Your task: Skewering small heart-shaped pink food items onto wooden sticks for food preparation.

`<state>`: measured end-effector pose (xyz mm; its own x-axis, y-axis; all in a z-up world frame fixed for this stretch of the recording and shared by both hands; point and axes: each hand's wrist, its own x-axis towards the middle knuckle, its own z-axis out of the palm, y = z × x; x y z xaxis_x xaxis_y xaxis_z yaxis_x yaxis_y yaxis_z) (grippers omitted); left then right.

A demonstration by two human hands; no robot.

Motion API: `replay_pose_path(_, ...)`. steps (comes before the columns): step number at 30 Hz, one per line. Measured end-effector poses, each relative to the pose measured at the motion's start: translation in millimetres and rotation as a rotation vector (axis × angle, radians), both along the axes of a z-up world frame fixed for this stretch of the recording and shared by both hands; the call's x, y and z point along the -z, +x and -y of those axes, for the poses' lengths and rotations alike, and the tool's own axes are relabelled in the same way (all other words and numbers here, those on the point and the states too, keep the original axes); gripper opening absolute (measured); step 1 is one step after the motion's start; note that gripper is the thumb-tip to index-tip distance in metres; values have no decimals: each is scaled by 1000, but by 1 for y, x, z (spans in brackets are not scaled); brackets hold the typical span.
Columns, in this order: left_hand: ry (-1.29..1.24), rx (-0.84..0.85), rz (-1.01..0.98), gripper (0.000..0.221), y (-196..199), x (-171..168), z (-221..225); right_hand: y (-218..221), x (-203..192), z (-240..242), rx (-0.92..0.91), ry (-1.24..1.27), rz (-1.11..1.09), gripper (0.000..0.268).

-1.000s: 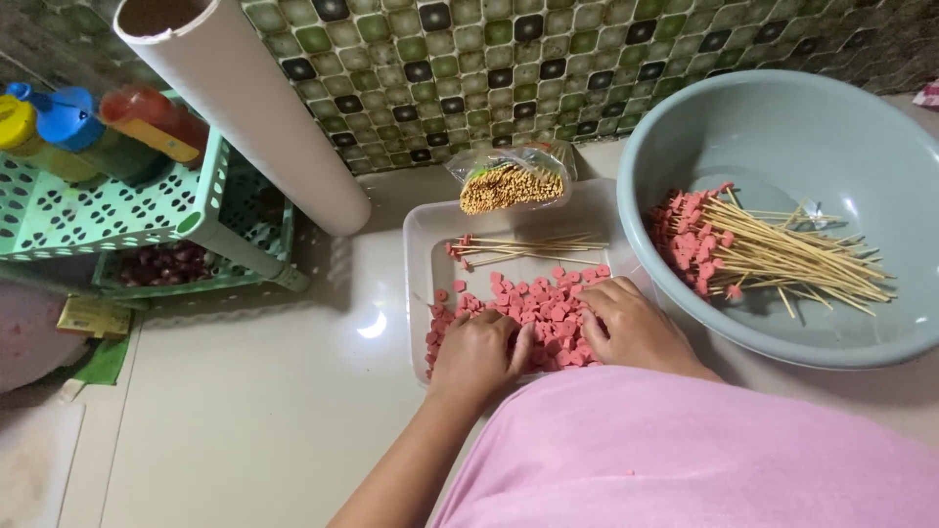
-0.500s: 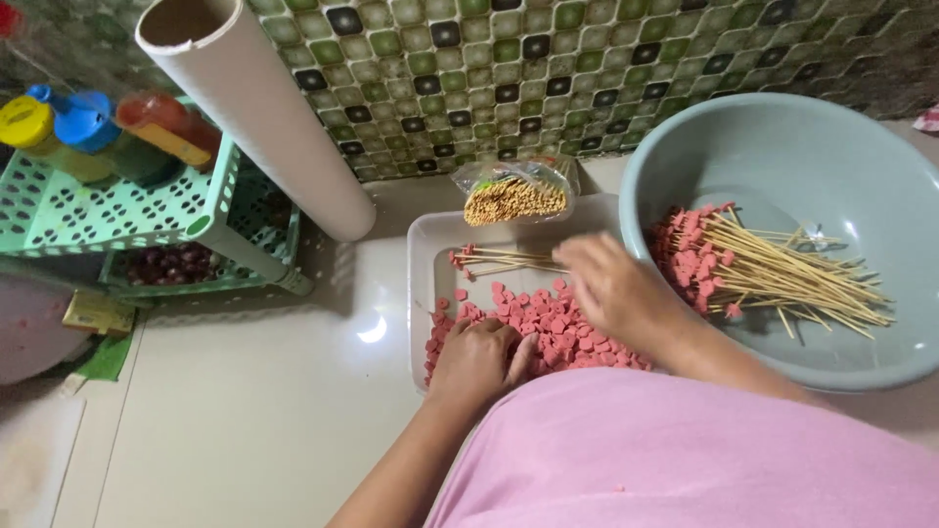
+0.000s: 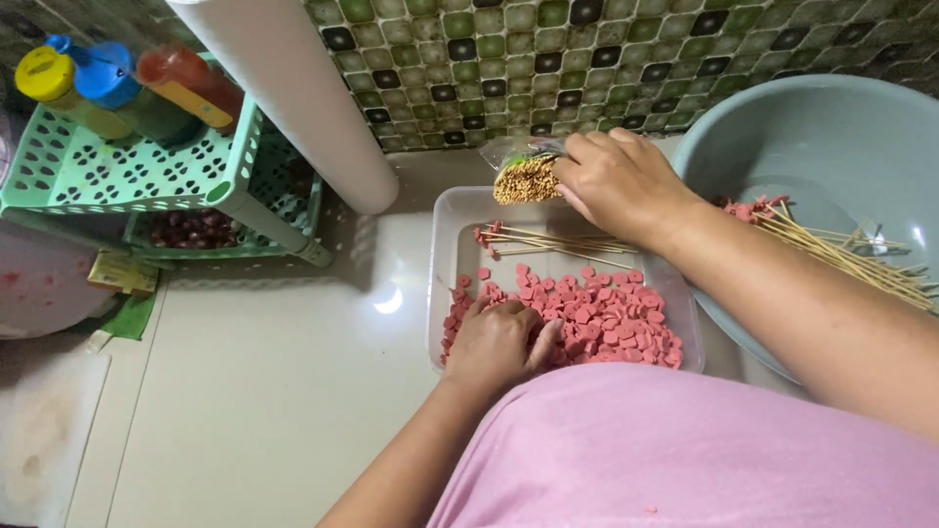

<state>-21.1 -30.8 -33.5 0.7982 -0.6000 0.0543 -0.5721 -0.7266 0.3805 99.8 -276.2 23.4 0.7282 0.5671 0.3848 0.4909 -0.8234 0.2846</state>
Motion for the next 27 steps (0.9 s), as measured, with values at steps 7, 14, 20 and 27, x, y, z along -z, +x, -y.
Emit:
replay_pose_path(7, 28, -24, -23, 47, 4, 12, -2, 9, 1, -13, -52, -14, 129, 13)
replay_pose_path(14, 29, -23, -59, 43, 9, 25, -3, 0, -14, -18, -28, 11, 140, 16)
replay_pose_path(20, -28, -101, -39, 33, 0, -3, 1, -34, -81, -35, -271, 598, -3, 17)
replay_pose_path(27, -41, -108, -136, 32, 1, -6, 0, -88, -153, -13, -443, 1000, -25, 15)
